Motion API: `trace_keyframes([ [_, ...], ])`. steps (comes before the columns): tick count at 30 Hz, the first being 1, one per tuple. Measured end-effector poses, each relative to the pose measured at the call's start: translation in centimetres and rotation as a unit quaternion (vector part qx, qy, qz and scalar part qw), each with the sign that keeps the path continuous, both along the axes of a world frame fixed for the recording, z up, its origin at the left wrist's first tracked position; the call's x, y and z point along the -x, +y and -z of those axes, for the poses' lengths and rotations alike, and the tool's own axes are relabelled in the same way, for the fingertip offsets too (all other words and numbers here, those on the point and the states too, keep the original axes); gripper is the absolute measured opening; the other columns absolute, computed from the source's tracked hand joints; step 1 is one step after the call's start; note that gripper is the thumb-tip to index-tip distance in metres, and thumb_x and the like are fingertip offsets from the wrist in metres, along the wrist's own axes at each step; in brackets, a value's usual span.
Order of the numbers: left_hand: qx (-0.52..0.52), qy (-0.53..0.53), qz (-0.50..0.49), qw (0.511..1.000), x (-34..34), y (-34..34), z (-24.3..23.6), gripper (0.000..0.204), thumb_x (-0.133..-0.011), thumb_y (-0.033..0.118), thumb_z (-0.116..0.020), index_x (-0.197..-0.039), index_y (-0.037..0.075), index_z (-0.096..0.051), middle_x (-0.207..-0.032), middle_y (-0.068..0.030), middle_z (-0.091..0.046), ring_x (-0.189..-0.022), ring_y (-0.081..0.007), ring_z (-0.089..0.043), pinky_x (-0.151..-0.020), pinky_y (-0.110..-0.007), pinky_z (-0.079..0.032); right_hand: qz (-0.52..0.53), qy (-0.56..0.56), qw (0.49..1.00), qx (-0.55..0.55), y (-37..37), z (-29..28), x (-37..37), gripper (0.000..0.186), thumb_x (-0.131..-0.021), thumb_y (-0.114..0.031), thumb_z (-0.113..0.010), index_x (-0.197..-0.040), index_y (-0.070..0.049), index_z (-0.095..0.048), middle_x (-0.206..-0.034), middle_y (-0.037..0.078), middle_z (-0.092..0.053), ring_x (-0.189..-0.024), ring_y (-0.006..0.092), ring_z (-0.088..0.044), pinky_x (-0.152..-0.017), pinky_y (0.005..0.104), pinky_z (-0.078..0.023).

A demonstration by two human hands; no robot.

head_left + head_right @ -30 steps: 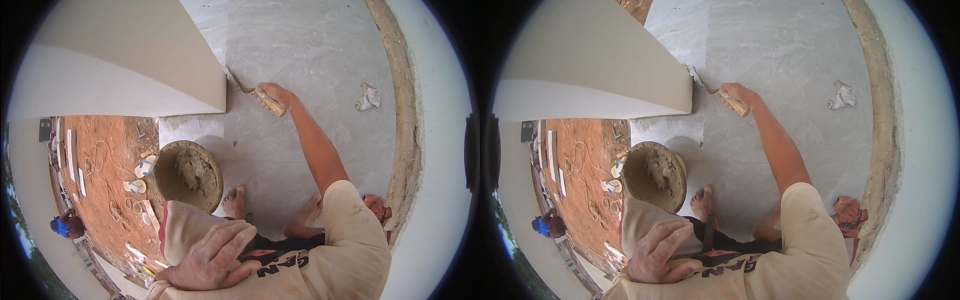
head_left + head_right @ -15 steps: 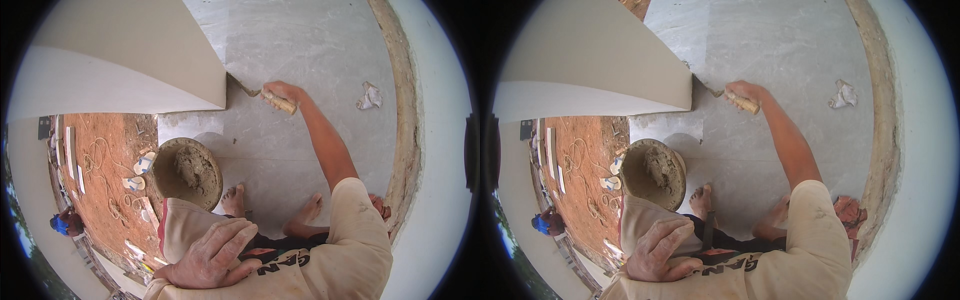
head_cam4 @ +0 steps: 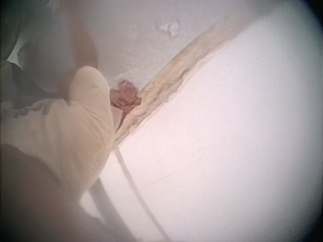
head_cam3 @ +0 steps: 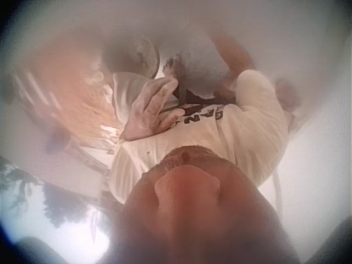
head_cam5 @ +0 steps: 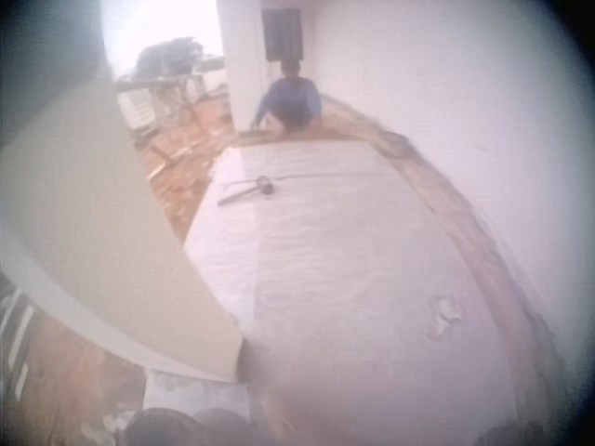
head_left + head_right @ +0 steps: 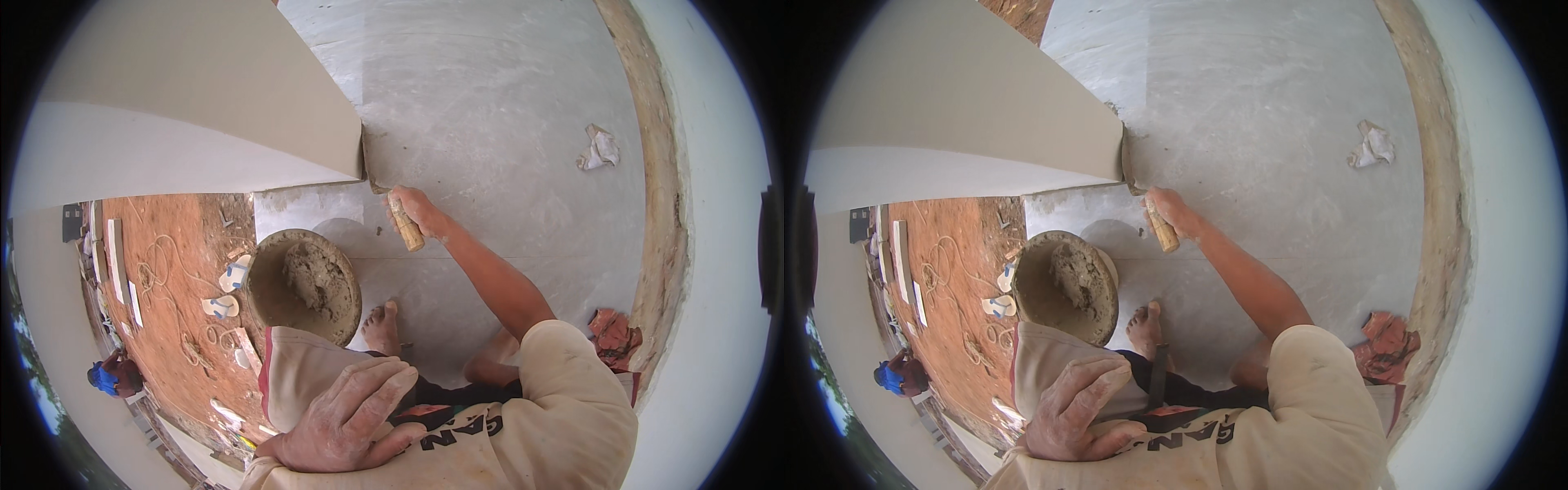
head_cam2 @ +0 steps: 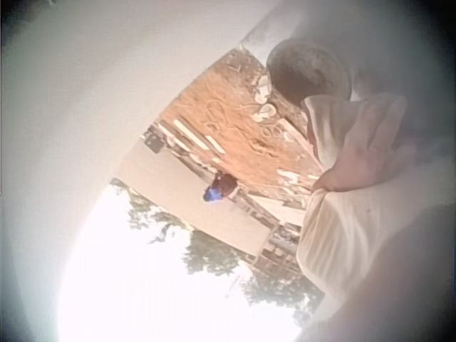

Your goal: The person scoops cement from a bucket with a trowel and applies it to the floor along the base of a wall. They repeatedly smooth the cement into the gap between the wall and the floor, moving along the wall to cover different sections.

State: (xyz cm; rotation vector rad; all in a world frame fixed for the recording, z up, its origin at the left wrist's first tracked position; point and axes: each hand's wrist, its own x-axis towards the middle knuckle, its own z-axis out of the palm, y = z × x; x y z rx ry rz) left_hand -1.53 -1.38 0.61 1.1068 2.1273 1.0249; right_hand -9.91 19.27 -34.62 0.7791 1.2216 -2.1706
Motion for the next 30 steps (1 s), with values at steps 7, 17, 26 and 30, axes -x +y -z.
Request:
trace_keyframes([
  [7,0.019,0.005,0.001,1.000,-0.3,-0.1,-0.1,0.067,-0.081,0.027,-0.082,-0.130,-0.009,-0.054,-0.122,-0.0246,-0.059,-0.106,-0.0372,-0.064,-0.088,-0.040,-0.056,0.071,-0.011,0.996,0.045,-2.0,0.4,-0.7,0.031,-0.093,-0.030,-0.049,-0.102,-0.002,-0.058,-0.078,0.008,-0.058,-0.060,0.0178,-0.056,-0.050,0.0351,-0.050],
  [17,0.024,0.003,-0.002,1.000,0.1,0.0,0.4,0.068,-0.082,0.029,-0.082,-0.130,-0.009,-0.053,-0.122,-0.0252,-0.059,-0.107,-0.0364,-0.063,-0.089,-0.041,-0.056,-0.016,-0.011,0.998,0.054,1.2,-1.6,-2.2,0.033,-0.092,-0.029,-0.054,-0.109,-0.001,-0.055,-0.078,0.007,-0.056,-0.061,0.0160,-0.056,-0.051,0.0333,-0.050],
  [26,0.035,-0.008,0.004,0.999,0.8,1.0,0.3,0.067,-0.081,0.029,-0.082,-0.130,-0.009,-0.054,-0.123,-0.0253,-0.058,-0.108,-0.0372,-0.063,-0.089,-0.041,-0.055,-0.068,0.139,0.968,-0.198,11.2,-5.2,5.1,0.024,-0.088,-0.021,-0.062,-0.100,-0.002,-0.056,-0.082,0.004,-0.056,-0.065,0.0121,-0.054,-0.057,0.0312,-0.049],
  [30,0.041,-0.014,0.003,0.999,1.3,1.5,0.4,0.066,-0.082,0.028,-0.082,-0.128,-0.009,-0.055,-0.122,-0.0254,-0.059,-0.107,-0.0374,-0.063,-0.089,-0.042,-0.055,-0.228,0.149,0.894,-0.355,14.5,-5.3,9.6,0.020,-0.088,-0.022,-0.063,-0.090,-0.002,-0.061,-0.080,0.003,-0.056,-0.068,0.0141,-0.053,-0.064,0.0340,-0.050],
])
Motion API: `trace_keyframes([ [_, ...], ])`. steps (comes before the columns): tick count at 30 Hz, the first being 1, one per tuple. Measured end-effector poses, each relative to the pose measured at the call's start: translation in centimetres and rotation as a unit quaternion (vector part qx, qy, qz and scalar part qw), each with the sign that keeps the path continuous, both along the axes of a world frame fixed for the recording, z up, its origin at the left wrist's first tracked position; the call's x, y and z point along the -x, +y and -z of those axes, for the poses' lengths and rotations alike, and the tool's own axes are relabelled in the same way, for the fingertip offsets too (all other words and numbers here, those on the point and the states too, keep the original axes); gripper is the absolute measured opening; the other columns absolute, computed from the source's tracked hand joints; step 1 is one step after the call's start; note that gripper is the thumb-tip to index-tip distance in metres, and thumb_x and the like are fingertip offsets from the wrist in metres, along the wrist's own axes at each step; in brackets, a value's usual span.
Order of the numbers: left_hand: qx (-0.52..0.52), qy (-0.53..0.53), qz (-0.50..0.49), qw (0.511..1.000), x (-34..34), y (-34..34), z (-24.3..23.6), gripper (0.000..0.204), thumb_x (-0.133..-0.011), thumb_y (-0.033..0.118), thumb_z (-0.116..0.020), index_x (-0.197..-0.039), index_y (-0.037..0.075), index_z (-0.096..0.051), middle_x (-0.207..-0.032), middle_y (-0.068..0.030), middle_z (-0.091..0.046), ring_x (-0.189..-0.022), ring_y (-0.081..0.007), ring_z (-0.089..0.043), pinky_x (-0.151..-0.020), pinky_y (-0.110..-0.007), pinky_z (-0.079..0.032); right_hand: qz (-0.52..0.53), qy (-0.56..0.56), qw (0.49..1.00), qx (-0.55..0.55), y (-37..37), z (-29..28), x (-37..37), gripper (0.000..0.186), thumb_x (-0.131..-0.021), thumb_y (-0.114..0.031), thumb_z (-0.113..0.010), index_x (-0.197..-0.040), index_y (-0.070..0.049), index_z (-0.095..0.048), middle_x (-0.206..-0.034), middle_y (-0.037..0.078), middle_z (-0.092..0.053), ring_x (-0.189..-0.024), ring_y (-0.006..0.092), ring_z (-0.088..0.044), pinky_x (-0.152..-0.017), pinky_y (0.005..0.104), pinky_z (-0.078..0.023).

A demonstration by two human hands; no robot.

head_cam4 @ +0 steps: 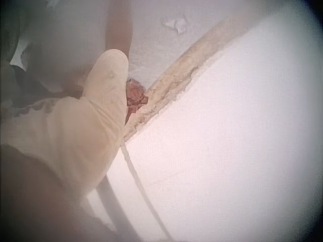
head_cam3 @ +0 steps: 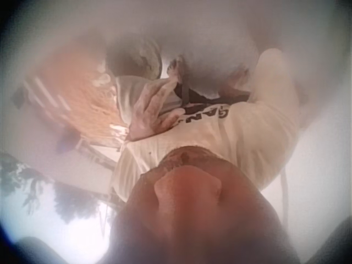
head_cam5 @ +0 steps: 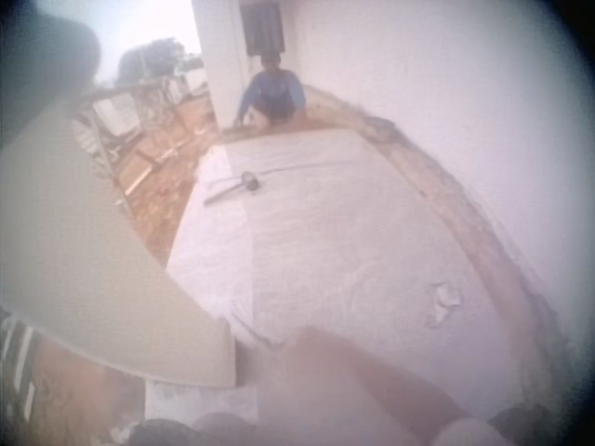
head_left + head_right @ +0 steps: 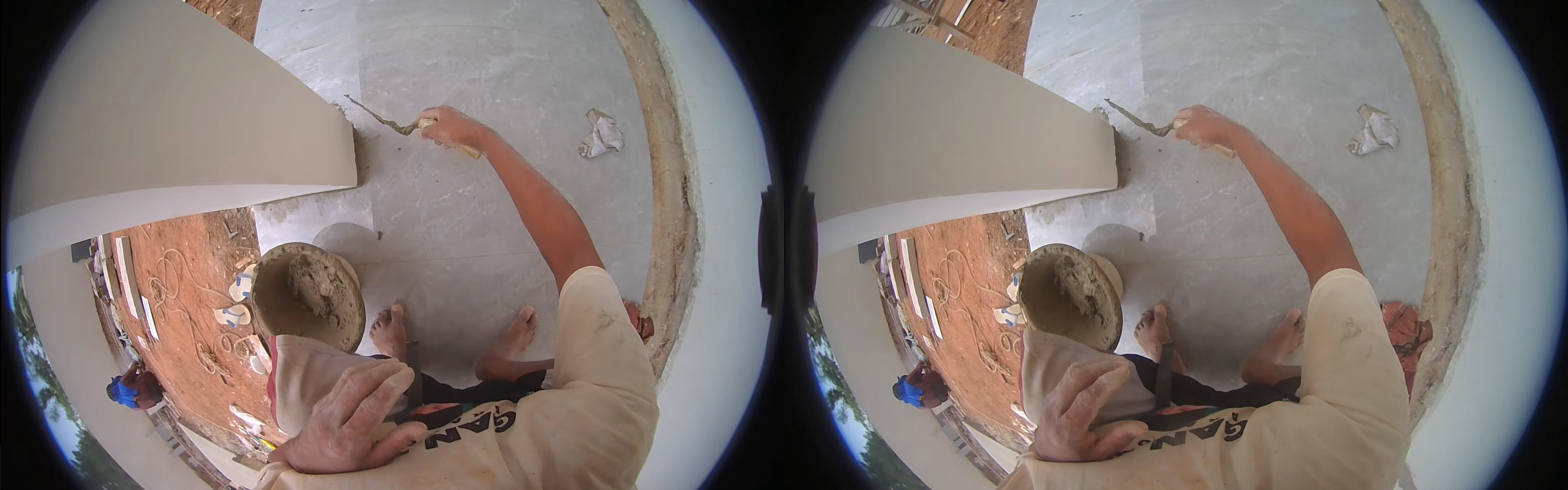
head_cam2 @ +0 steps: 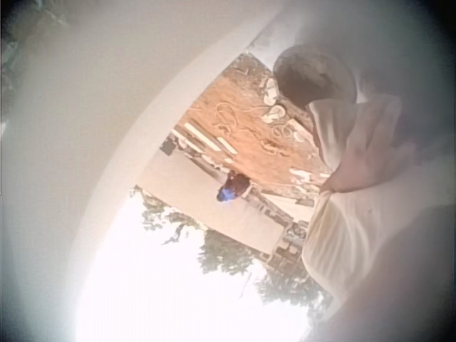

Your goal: The person scoops cement from a bucket with a trowel and applies it to the floor along the base of a wall. They repeatedly smooth the cement into the gap between the wall and the floor, moving along the wall to cover different sections.

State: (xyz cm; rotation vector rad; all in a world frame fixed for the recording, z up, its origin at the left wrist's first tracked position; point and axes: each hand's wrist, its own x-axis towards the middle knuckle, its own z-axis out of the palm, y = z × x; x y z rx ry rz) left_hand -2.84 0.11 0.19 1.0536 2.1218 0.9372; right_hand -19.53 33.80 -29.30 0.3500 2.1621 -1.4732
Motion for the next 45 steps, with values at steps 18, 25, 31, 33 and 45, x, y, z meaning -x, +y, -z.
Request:
trace_keyframes([
  [18,0.009,-0.032,-0.019,0.999,1.7,0.7,0.5,0.064,-0.081,0.025,-0.083,-0.127,-0.009,-0.056,-0.121,-0.0242,-0.059,-0.107,-0.0364,-0.064,-0.088,-0.040,-0.056,-0.105,-0.101,0.989,-0.021,0.8,-1.0,7.2,0.039,-0.079,-0.027,-0.067,-0.108,0.000,-0.070,-0.091,0.011,-0.065,-0.076,0.0195,-0.059,-0.065,0.0348,-0.051],
  [25,-0.003,-0.027,-0.019,0.999,1.8,0.5,0.7,0.064,-0.080,0.024,-0.083,-0.127,-0.009,-0.056,-0.122,-0.0232,-0.059,-0.107,-0.0362,-0.064,-0.088,-0.040,-0.057,-0.063,-0.088,0.993,0.048,2.1,-0.6,5.5,0.028,-0.082,-0.027,-0.062,-0.096,-0.003,-0.067,-0.078,0.004,-0.058,-0.064,0.0138,-0.049,-0.056,0.0308,-0.044],
  [31,-0.023,-0.026,-0.016,0.999,1.1,0.2,0.8,0.062,-0.079,0.022,-0.082,-0.126,-0.009,-0.056,-0.119,-0.0233,-0.060,-0.106,-0.0376,-0.064,-0.088,-0.041,-0.057,-0.006,-0.092,0.994,0.053,-0.5,3.0,2.1,0.021,-0.086,-0.024,-0.062,-0.089,-0.003,-0.065,-0.078,0.005,-0.058,-0.064,0.0147,-0.054,-0.056,0.0316,-0.046],
  [33,-0.031,-0.024,-0.013,0.999,1.0,0.0,0.8,0.061,-0.079,0.022,-0.081,-0.126,-0.009,-0.057,-0.118,-0.0234,-0.061,-0.106,-0.0377,-0.064,-0.088,-0.040,-0.057,0.031,-0.081,0.994,0.069,-1.8,3.8,0.0,0.018,-0.088,-0.022,-0.062,-0.088,-0.004,-0.064,-0.076,0.004,-0.057,-0.063,0.0137,-0.054,-0.055,0.0307,-0.046],
  [45,-0.047,-0.003,0.005,0.999,-0.2,-0.5,0.3,0.062,-0.078,0.020,-0.080,-0.127,-0.009,-0.056,-0.119,-0.0233,-0.059,-0.106,-0.0368,-0.064,-0.086,-0.039,-0.058,0.209,-0.041,0.955,0.207,-13.2,6.5,-7.3,0.021,-0.093,-0.022,-0.065,-0.090,-0.002,-0.061,-0.074,0.004,-0.058,-0.060,0.0122,-0.056,-0.052,0.0298,-0.048],
])
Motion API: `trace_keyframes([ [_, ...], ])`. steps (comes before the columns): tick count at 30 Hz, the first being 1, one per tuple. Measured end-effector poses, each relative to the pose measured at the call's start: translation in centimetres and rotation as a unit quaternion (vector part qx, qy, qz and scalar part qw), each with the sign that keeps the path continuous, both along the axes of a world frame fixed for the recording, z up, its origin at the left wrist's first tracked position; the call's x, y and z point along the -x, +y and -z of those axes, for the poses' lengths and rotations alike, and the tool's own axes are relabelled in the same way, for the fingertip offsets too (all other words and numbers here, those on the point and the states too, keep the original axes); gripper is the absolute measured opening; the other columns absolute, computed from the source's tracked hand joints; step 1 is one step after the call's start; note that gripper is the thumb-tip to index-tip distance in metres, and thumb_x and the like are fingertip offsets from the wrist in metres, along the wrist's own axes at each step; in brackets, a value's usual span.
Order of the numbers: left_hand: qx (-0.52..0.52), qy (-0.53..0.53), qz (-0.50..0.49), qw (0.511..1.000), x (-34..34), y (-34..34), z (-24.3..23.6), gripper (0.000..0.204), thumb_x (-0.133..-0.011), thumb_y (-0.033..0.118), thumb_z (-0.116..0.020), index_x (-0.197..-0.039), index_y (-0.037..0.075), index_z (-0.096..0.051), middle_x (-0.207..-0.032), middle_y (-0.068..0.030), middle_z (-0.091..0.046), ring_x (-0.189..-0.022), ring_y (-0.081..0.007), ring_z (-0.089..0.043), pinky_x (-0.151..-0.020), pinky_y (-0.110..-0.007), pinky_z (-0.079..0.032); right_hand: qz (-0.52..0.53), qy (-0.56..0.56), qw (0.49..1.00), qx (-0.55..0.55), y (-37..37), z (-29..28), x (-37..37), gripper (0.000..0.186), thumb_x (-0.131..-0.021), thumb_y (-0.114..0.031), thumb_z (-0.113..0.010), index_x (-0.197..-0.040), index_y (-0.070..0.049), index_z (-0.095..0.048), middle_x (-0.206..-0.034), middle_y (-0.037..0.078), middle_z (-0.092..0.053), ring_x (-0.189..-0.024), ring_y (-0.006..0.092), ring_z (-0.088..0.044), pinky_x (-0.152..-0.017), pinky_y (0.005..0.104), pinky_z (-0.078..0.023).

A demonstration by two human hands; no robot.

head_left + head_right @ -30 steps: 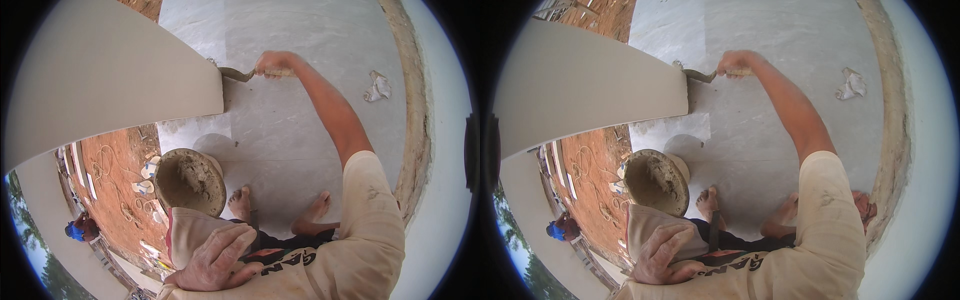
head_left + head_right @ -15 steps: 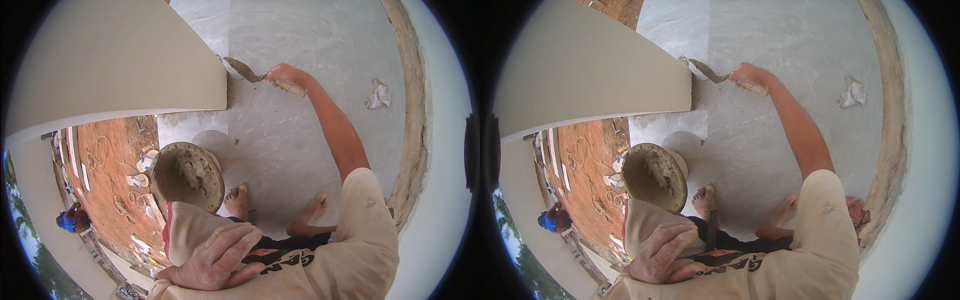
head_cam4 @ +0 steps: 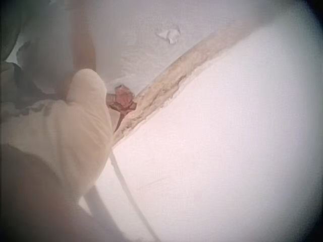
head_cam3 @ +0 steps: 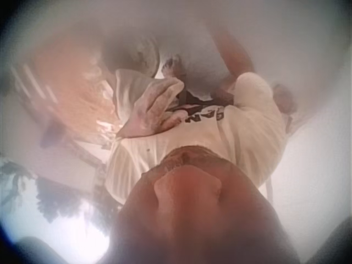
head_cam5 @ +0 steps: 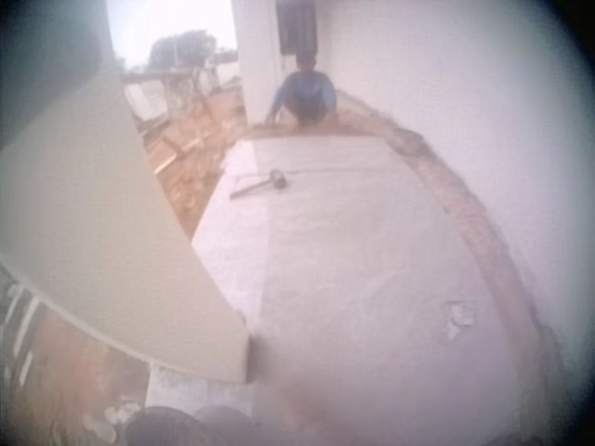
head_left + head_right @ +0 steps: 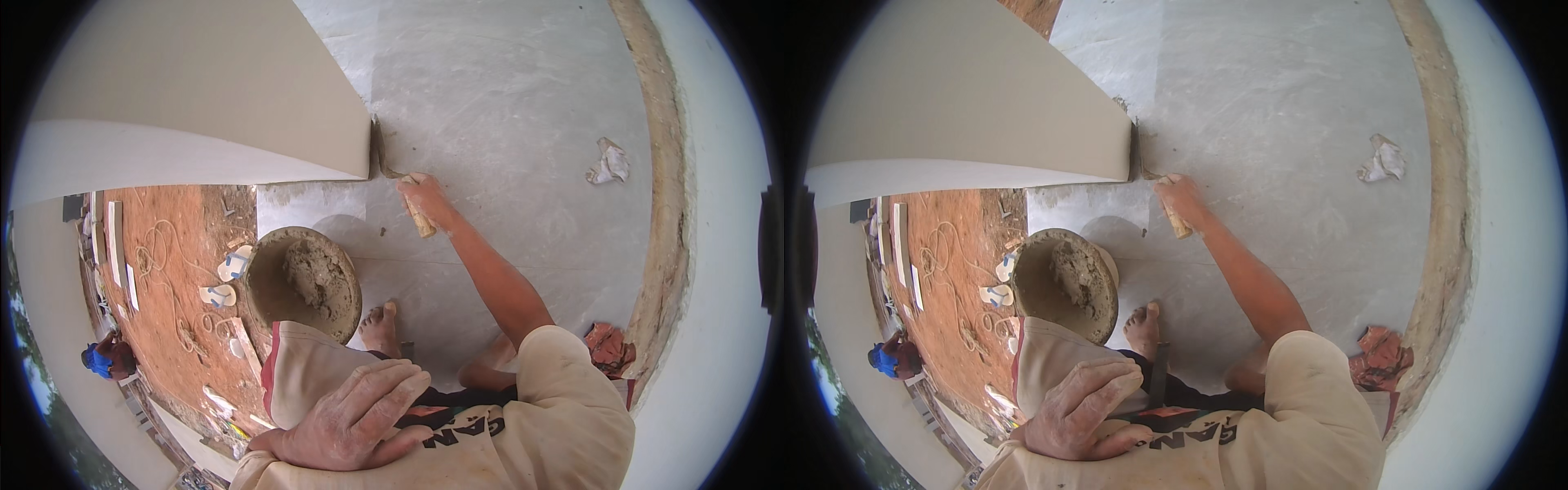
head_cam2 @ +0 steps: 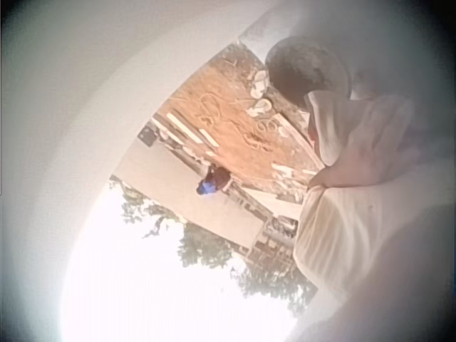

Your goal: The person scoops cement from a bucket with a trowel and applies it to the floor along the base of a wall. They repeatedly smooth the cement into the gap between the wall and the floor, moving along the wall to cover different sections.

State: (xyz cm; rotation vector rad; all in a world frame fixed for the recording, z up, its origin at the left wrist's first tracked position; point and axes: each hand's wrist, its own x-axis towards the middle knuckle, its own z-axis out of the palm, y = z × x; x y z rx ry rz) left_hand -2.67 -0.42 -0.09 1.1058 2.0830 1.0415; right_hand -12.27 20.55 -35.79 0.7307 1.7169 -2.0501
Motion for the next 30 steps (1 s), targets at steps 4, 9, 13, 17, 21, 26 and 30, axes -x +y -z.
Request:
trace_keyframes([
  [4,0.004,0.001,0.004,1.000,-0.2,-0.1,-0.3,0.063,-0.079,0.020,-0.080,-0.129,-0.009,-0.055,-0.120,-0.0236,-0.059,-0.107,-0.0370,-0.064,-0.087,-0.039,-0.058,0.029,-0.001,1.000,-0.001,-2.5,-0.1,0.2,0.020,-0.092,-0.020,-0.065,-0.089,-0.001,-0.061,-0.071,0.005,-0.058,-0.058,0.0134,-0.057,-0.051,0.0304,-0.049],
  [9,-0.003,0.009,0.003,1.000,-0.5,-0.4,-0.4,0.064,-0.079,0.025,-0.081,-0.127,-0.008,-0.056,-0.119,-0.0237,-0.060,-0.106,-0.0369,-0.064,-0.087,-0.040,-0.057,0.052,0.033,0.998,-0.002,-3.7,-0.2,0.3,0.019,-0.091,-0.018,-0.065,-0.087,0.000,-0.061,-0.069,0.006,-0.058,-0.055,0.0145,-0.056,-0.049,0.0314,-0.049],
  [13,-0.004,0.020,0.002,1.000,-0.5,-0.4,-0.2,0.066,-0.077,0.035,-0.085,-0.121,-0.007,-0.061,-0.118,-0.0232,-0.063,-0.102,-0.0358,-0.066,-0.085,-0.039,-0.056,0.042,0.040,0.998,-0.029,-4.1,-1.1,-0.5,0.025,-0.086,-0.021,-0.067,-0.084,0.004,-0.060,-0.069,0.010,-0.060,-0.056,0.0180,-0.059,-0.051,0.0360,-0.050],
  [17,-0.008,0.023,0.003,1.000,-0.6,-0.5,0.0,0.067,-0.076,0.035,-0.086,-0.121,-0.007,-0.060,-0.118,-0.0233,-0.063,-0.102,-0.0359,-0.066,-0.085,-0.040,-0.056,0.040,0.049,0.995,-0.081,-4.1,-2.0,-2.8,0.027,-0.086,-0.022,-0.068,-0.082,0.004,-0.060,-0.066,0.010,-0.060,-0.056,0.0176,-0.059,-0.051,0.0363,-0.050],
  [21,-0.002,0.023,-0.001,1.000,-0.9,-0.6,-0.4,0.068,-0.076,0.035,-0.086,-0.122,-0.007,-0.060,-0.119,-0.0232,-0.062,-0.103,-0.0359,-0.066,-0.086,-0.040,-0.055,0.045,0.040,0.998,-0.012,-2.2,-3.7,-2.3,0.024,-0.089,-0.020,-0.066,-0.082,0.002,-0.061,-0.065,0.007,-0.060,-0.055,0.0145,-0.057,-0.050,0.0328,-0.049],
  [26,0.000,0.018,-0.004,1.000,-0.9,-0.5,-0.5,0.070,-0.076,0.035,-0.086,-0.125,-0.007,-0.058,-0.120,-0.0231,-0.062,-0.105,-0.0360,-0.065,-0.086,-0.040,-0.055,0.034,0.022,0.999,0.029,-0.3,-2.2,-0.3,0.022,-0.091,-0.020,-0.065,-0.081,-0.001,-0.061,-0.066,0.005,-0.059,-0.054,0.0132,-0.056,-0.049,0.0312,-0.048],
  [30,-0.002,0.020,0.001,1.000,-0.9,-0.5,-0.4,0.070,-0.076,0.035,-0.086,-0.126,-0.007,-0.058,-0.120,-0.0232,-0.062,-0.104,-0.0362,-0.065,-0.086,-0.040,-0.055,0.010,0.047,0.999,0.023,-0.4,-1.7,-0.6,0.020,-0.091,-0.020,-0.065,-0.082,-0.002,-0.062,-0.068,0.004,-0.059,-0.055,0.0127,-0.056,-0.049,0.0305,-0.048],
])
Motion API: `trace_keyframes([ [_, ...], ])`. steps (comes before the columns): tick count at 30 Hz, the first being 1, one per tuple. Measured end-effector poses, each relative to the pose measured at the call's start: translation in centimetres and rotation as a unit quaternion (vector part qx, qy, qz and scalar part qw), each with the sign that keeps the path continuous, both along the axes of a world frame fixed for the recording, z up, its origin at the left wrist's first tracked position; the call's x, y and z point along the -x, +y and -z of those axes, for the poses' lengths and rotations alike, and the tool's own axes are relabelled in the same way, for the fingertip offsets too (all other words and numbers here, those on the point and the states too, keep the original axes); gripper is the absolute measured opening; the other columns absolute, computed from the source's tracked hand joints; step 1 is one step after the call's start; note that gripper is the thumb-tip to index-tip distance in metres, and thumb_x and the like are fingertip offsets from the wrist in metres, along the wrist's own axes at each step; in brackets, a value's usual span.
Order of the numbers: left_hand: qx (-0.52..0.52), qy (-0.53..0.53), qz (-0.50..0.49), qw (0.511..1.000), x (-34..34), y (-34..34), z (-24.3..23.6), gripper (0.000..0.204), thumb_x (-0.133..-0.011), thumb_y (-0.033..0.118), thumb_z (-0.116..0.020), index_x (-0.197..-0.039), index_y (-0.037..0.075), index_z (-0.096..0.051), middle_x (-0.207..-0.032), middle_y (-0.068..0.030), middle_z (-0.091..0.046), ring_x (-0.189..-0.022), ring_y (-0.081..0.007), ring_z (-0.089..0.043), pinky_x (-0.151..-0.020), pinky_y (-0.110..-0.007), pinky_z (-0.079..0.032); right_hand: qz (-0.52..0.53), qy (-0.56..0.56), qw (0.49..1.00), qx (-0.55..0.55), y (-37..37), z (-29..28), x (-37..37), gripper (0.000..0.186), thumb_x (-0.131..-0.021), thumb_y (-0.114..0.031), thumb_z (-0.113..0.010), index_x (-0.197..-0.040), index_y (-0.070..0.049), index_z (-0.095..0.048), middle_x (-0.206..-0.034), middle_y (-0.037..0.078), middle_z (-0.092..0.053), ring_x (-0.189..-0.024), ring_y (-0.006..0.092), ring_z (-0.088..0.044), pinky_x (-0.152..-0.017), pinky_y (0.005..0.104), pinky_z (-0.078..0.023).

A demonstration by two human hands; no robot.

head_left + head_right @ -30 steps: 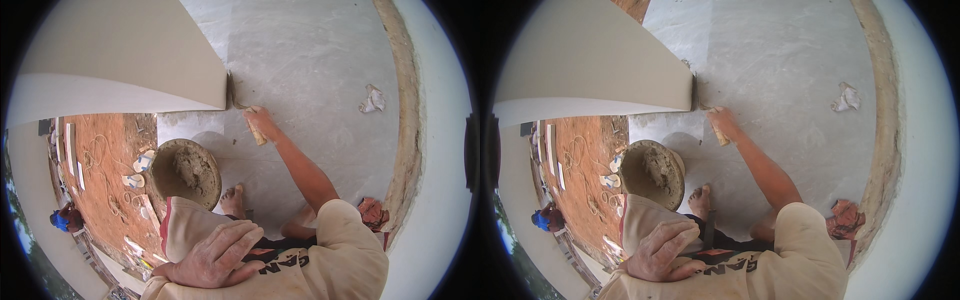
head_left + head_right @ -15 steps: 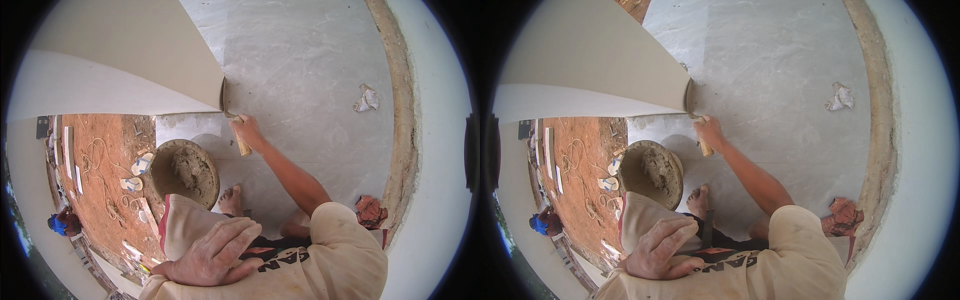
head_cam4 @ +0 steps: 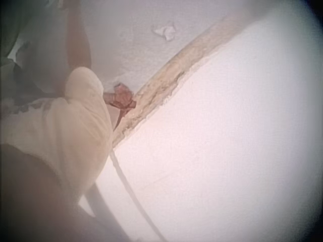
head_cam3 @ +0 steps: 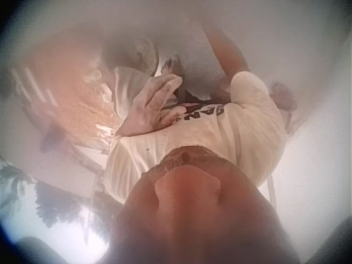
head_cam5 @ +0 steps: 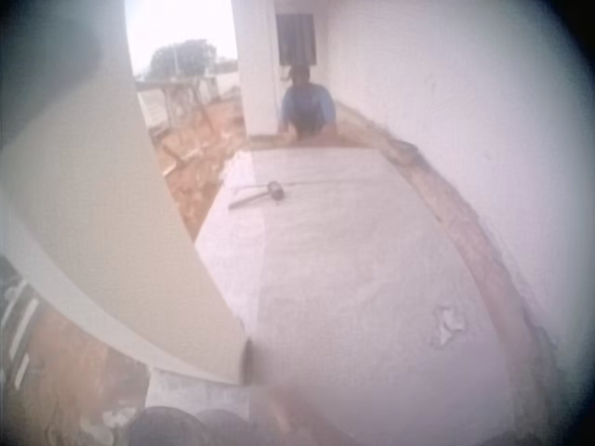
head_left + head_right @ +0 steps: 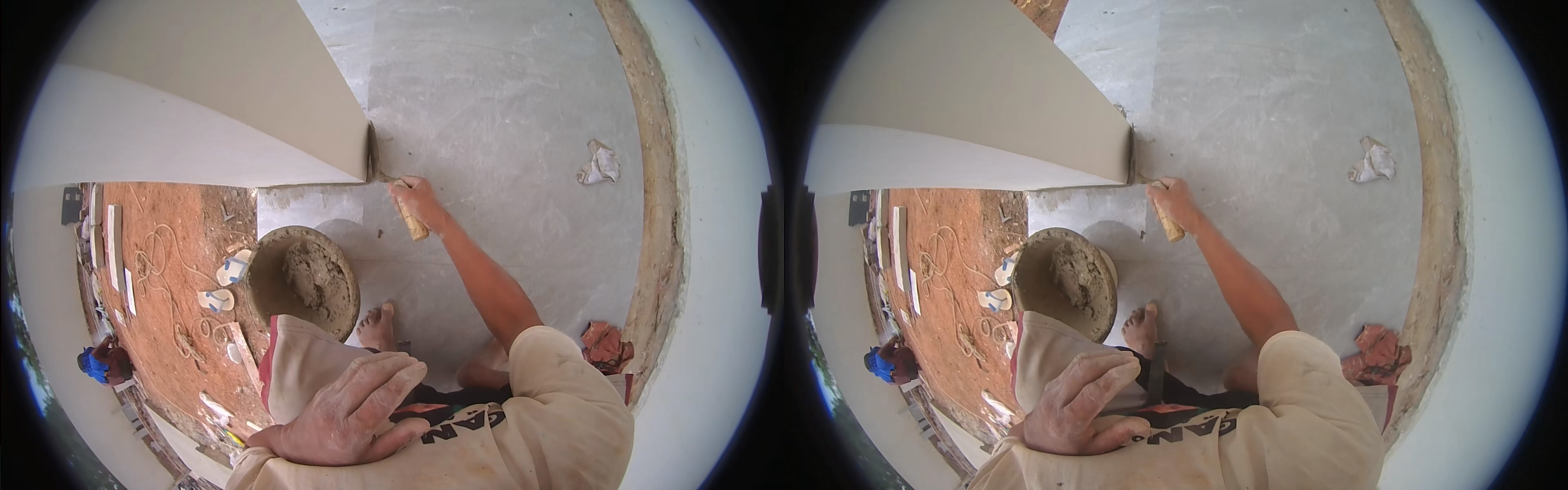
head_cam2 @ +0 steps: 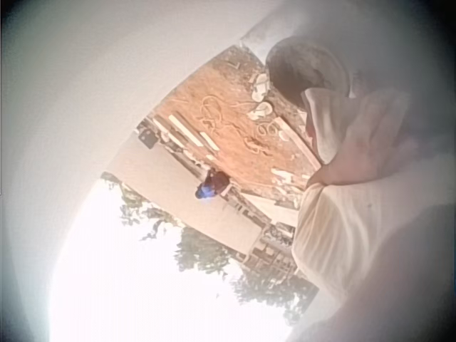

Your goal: The person scoops cement from a bucket with a trowel and applies it to the floor along the base of a wall. They repeatedly smooth the cement into the gap between the wall and the floor, moving along the wall to cover different sections.

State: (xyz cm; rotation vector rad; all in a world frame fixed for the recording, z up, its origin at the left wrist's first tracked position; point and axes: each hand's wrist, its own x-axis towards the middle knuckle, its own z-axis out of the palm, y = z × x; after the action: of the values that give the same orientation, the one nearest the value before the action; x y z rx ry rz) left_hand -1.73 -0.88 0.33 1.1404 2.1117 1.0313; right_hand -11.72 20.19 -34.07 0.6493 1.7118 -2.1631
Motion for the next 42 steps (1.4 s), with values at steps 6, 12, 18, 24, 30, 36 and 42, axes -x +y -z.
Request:
trace_keyframes([
  [6,-0.009,0.001,0.006,1.000,0.2,0.3,0.3,0.070,-0.077,0.034,-0.085,-0.126,-0.007,-0.057,-0.120,-0.0233,-0.062,-0.104,-0.0362,-0.065,-0.086,-0.040,-0.055,0.011,-0.006,0.999,0.050,1.3,-1.3,-0.7,0.021,-0.091,-0.022,-0.067,-0.087,-0.002,-0.064,-0.072,0.004,-0.061,-0.056,0.0115,-0.056,-0.050,0.0291,-0.049],
  [12,-0.008,0.003,0.006,1.000,0.1,0.4,0.2,0.069,-0.077,0.034,-0.085,-0.124,-0.007,-0.058,-0.119,-0.0234,-0.062,-0.103,-0.0363,-0.065,-0.085,-0.040,-0.056,0.010,-0.024,0.999,0.044,1.8,0.8,-0.2,0.022,-0.092,-0.023,-0.066,-0.089,-0.001,-0.064,-0.073,0.004,-0.061,-0.057,0.0118,-0.057,-0.049,0.0285,-0.050],
  [18,-0.001,0.004,0.003,1.000,0.1,0.2,0.2,0.068,-0.077,0.035,-0.085,-0.123,-0.008,-0.059,-0.118,-0.0236,-0.062,-0.103,-0.0365,-0.066,-0.085,-0.040,-0.056,-0.019,-0.010,0.997,0.076,0.7,0.5,-1.1,0.023,-0.094,-0.024,-0.065,-0.091,-0.002,-0.062,-0.073,0.004,-0.060,-0.057,0.0113,-0.057,-0.048,0.0279,-0.049],
  [24,-0.015,0.000,0.010,1.000,0.2,0.4,0.4,0.066,-0.078,0.030,-0.083,-0.125,-0.008,-0.057,-0.118,-0.0239,-0.061,-0.103,-0.0369,-0.065,-0.086,-0.041,-0.056,-0.010,-0.013,0.996,0.082,1.3,1.2,-1.9,0.023,-0.095,-0.027,-0.065,-0.093,-0.004,-0.062,-0.074,0.003,-0.060,-0.056,0.0108,-0.056,-0.048,0.0277,-0.048],
  [30,-0.001,0.003,0.001,1.000,0.2,0.2,0.3,0.067,-0.077,0.035,-0.085,-0.121,-0.008,-0.060,-0.117,-0.0234,-0.063,-0.101,-0.0358,-0.066,-0.084,-0.040,-0.056,-0.014,-0.034,0.994,0.100,0.3,1.9,-2.3,0.025,-0.095,-0.028,-0.065,-0.100,-0.003,-0.064,-0.074,0.003,-0.059,-0.056,0.0101,-0.056,-0.048,0.0271,-0.048],
  [36,-0.010,0.009,0.002,1.000,0.0,0.0,0.7,0.067,-0.077,0.035,-0.086,-0.121,-0.008,-0.060,-0.117,-0.0228,-0.063,-0.101,-0.0354,-0.066,-0.085,-0.039,-0.056,-0.024,-0.031,0.989,0.143,1.0,0.7,-3.0,0.026,-0.094,-0.028,-0.065,-0.095,-0.002,-0.062,-0.074,0.004,-0.060,-0.055,0.0122,-0.057,-0.048,0.0285,-0.048],
  [42,-0.011,0.007,0.009,1.000,0.2,0.5,0.4,0.068,-0.076,0.035,-0.086,-0.121,-0.008,-0.059,-0.118,-0.0224,-0.063,-0.102,-0.0354,-0.066,-0.085,-0.039,-0.056,-0.003,-0.032,0.995,0.098,1.9,1.9,-1.8,0.024,-0.094,-0.027,-0.064,-0.093,-0.003,-0.061,-0.073,0.005,-0.060,-0.054,0.0126,-0.057,-0.047,0.0288,-0.048],
])
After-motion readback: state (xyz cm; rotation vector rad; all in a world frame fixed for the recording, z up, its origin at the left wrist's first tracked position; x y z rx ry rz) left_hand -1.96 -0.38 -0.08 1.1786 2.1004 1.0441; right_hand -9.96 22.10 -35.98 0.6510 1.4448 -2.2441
